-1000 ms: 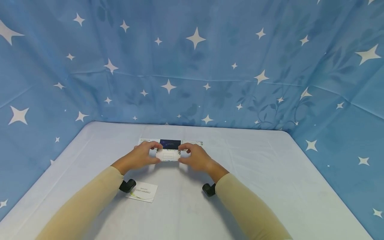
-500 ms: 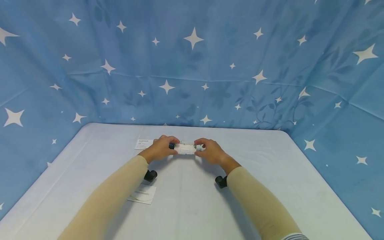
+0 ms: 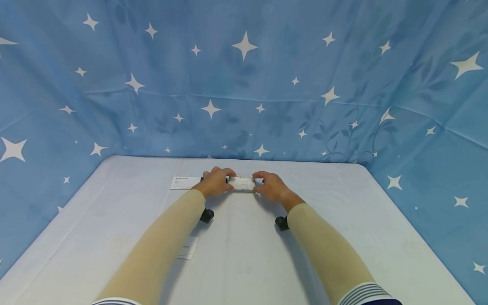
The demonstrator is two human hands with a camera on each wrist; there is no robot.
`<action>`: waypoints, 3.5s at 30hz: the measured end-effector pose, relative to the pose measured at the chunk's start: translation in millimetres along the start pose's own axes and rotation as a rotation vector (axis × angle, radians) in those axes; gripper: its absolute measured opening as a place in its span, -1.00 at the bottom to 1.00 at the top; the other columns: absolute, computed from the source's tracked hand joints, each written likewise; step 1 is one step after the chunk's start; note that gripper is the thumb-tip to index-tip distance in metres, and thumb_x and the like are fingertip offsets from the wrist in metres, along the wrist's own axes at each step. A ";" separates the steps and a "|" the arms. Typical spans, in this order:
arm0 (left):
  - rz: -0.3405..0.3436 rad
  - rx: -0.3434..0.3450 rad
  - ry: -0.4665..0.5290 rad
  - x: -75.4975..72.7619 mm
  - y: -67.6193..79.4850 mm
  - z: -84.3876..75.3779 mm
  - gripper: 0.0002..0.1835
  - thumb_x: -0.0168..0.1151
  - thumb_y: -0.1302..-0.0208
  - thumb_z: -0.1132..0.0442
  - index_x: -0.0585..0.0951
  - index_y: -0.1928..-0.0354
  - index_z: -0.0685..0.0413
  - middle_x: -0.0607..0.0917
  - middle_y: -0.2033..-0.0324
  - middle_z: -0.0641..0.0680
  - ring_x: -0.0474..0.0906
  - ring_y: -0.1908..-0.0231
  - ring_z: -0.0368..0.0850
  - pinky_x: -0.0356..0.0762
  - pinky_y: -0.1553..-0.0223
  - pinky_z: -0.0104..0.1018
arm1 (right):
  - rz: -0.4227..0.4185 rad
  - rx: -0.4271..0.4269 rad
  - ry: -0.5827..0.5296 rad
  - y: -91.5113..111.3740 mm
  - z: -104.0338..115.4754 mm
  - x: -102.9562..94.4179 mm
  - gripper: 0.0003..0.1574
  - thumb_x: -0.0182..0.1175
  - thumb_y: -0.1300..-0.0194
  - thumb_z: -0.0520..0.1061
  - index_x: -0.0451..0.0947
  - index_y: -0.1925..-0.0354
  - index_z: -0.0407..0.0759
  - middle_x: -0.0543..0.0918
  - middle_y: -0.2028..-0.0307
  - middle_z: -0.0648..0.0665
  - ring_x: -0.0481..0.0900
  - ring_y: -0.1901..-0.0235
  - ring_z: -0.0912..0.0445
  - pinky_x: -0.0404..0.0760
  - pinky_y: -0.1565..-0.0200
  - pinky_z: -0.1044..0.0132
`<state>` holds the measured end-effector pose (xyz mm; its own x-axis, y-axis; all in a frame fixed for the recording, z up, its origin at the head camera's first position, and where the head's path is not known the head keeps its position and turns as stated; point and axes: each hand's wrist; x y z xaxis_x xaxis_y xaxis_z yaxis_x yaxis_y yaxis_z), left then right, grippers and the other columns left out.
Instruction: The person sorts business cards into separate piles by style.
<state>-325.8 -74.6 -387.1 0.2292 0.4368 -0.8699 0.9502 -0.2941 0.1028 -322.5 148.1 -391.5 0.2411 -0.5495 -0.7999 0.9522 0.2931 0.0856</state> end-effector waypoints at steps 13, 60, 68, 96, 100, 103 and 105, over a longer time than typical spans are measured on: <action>0.029 -0.031 -0.010 6.1 -2.0 -1.4 -0.49 0.35 -0.35 0.08 0.51 -0.32 -0.16 0.51 -0.17 0.03 0.25 -0.23 -0.01 0.03 -0.19 0.08 | 0.033 -0.018 0.096 -5.8 -3.4 3.3 -0.36 0.24 -0.38 -0.13 0.41 -0.39 -0.15 0.49 -0.31 -0.21 0.46 -0.25 -0.12 0.39 -0.24 -0.01; 0.058 0.004 0.059 -33.6 152.2 53.1 -0.37 0.58 -0.03 0.06 0.61 -0.19 -0.07 0.57 -0.15 0.00 0.32 -0.20 0.09 0.17 -0.09 0.18 | 0.158 -0.213 -0.146 59.8 50.9 38.4 -0.34 0.42 -0.24 0.01 0.55 -0.27 -0.11 0.62 -0.19 0.00 0.55 -0.14 0.00 0.48 -0.15 0.05; 0.138 -0.009 0.035 -30.4 181.9 68.9 -0.24 0.68 0.19 0.00 0.61 -0.17 -0.18 0.54 -0.13 0.02 0.37 -0.08 0.08 0.27 0.02 0.11 | 0.220 -0.267 -0.156 73.5 82.9 57.6 -0.36 0.45 -0.19 0.02 0.59 -0.21 -0.10 0.65 -0.11 0.08 0.56 -0.11 0.04 0.48 -0.14 0.16; 0.058 0.069 -0.025 -14.1 190.6 68.8 -0.40 0.64 0.09 0.17 0.64 -0.08 -0.06 0.63 0.01 -0.14 0.40 -0.11 -0.01 0.15 0.05 0.05 | 0.287 -0.216 -0.078 85.4 98.3 80.8 -0.35 0.55 -0.07 0.02 0.63 -0.14 -0.01 0.67 -0.06 0.12 0.54 -0.04 0.17 0.44 -0.15 0.25; 0.033 0.069 -0.026 -11.9 190.8 68.0 -0.49 0.60 0.05 0.18 0.66 -0.02 -0.05 0.63 0.06 -0.16 0.41 -0.08 -0.03 0.13 0.01 0.09 | 0.292 -0.215 -0.066 86.7 97.9 82.0 -0.33 0.56 -0.06 0.03 0.63 -0.15 -0.02 0.67 -0.05 0.13 0.54 -0.05 0.18 0.43 -0.17 0.25; 0.007 0.096 -0.019 -11.3 190.5 65.7 -0.51 0.60 0.05 0.17 0.66 0.01 -0.04 0.64 0.09 -0.17 0.42 -0.06 -0.03 0.11 -0.02 0.14 | 0.286 -0.219 -0.046 86.6 97.3 82.9 -0.32 0.56 -0.06 0.05 0.62 -0.16 0.00 0.66 -0.05 0.16 0.53 -0.03 0.20 0.43 -0.17 0.25; -0.011 0.121 -0.011 -11.1 189.4 63.2 -0.52 0.61 0.05 0.16 0.66 0.03 -0.04 0.64 0.10 -0.17 0.42 -0.06 -0.03 0.10 -0.02 0.16 | 0.279 -0.226 -0.037 86.5 97.6 82.6 -0.31 0.55 -0.07 0.06 0.61 -0.18 0.00 0.65 -0.05 0.17 0.52 0.00 0.21 0.44 -0.15 0.26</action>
<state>-161.6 -188.8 -388.5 0.2158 0.4316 -0.8759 0.9203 -0.3897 0.0347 -201.9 51.7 -392.2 0.4966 -0.4508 -0.7418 0.7843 0.5991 0.1610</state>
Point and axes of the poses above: each hand's wrist, its own y-axis away from the middle knuckle, its own x-axis out of the palm, z = x × y
